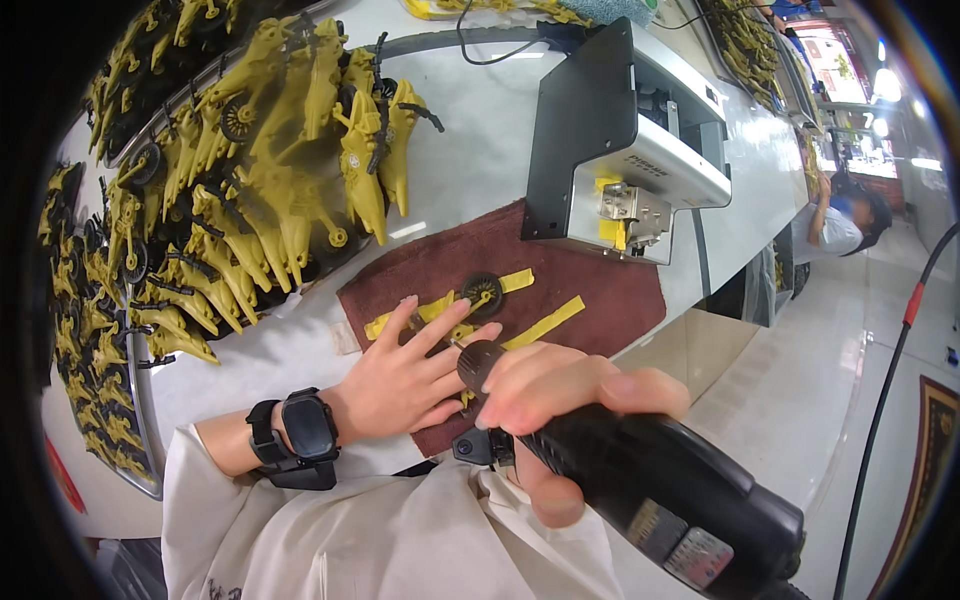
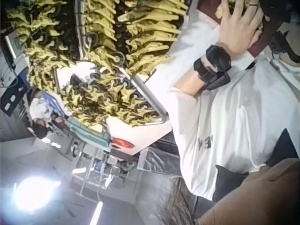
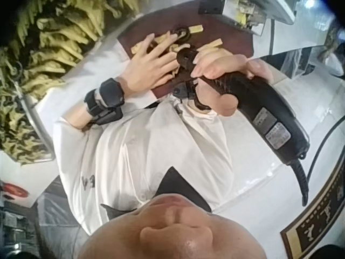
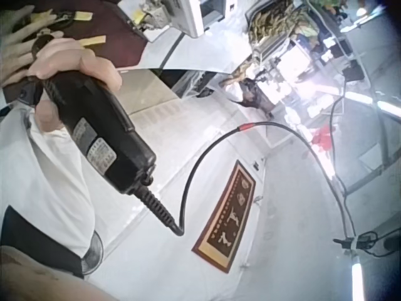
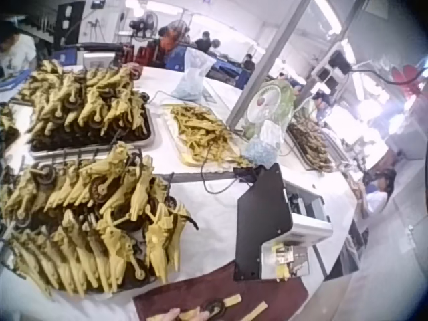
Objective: Using an electric screwdriver to assemble yellow plastic toy components on a factory workbench.
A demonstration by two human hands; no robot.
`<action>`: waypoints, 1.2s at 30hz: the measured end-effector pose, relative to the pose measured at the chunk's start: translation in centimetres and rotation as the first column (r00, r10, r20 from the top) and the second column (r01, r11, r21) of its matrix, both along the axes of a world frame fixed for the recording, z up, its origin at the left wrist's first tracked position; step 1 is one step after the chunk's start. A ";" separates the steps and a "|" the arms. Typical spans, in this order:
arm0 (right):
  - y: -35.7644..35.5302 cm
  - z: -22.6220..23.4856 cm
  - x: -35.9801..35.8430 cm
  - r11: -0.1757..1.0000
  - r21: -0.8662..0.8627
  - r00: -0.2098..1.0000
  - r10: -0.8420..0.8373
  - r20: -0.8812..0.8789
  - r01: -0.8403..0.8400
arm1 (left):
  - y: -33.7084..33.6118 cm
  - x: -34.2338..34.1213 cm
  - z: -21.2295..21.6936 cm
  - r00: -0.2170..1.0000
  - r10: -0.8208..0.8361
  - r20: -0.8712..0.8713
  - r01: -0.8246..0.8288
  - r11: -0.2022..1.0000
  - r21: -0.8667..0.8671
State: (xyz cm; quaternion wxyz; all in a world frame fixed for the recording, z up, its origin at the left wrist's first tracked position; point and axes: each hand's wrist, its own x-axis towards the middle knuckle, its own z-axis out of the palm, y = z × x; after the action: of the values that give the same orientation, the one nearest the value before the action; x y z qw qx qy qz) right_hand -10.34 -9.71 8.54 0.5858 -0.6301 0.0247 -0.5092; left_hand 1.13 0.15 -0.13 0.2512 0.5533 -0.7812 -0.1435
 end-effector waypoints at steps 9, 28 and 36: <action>-1.9 -1.5 -0.4 0.969 -0.061 0.953 0.220 -0.209 -0.238 | 0.0 0.2 -0.3 1.000 -0.015 0.022 0.014 0.999 0.032; -12.1 6.0 -0.8 0.817 -0.064 0.820 -0.572 0.023 0.572 | -0.4 -0.9 0.1 0.996 0.057 0.063 -0.058 0.998 0.006; -6.4 4.2 -1.5 0.943 0.037 0.934 -0.322 -0.157 0.331 | -0.2 -0.7 0.3 0.995 0.082 0.060 -0.082 0.997 -0.006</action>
State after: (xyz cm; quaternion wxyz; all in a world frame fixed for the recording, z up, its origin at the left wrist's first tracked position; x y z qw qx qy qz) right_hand -11.84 -16.07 12.74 0.5091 -0.6347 0.1887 -0.5499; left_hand 0.40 -0.09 0.16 0.2343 0.5885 -0.7652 -0.1152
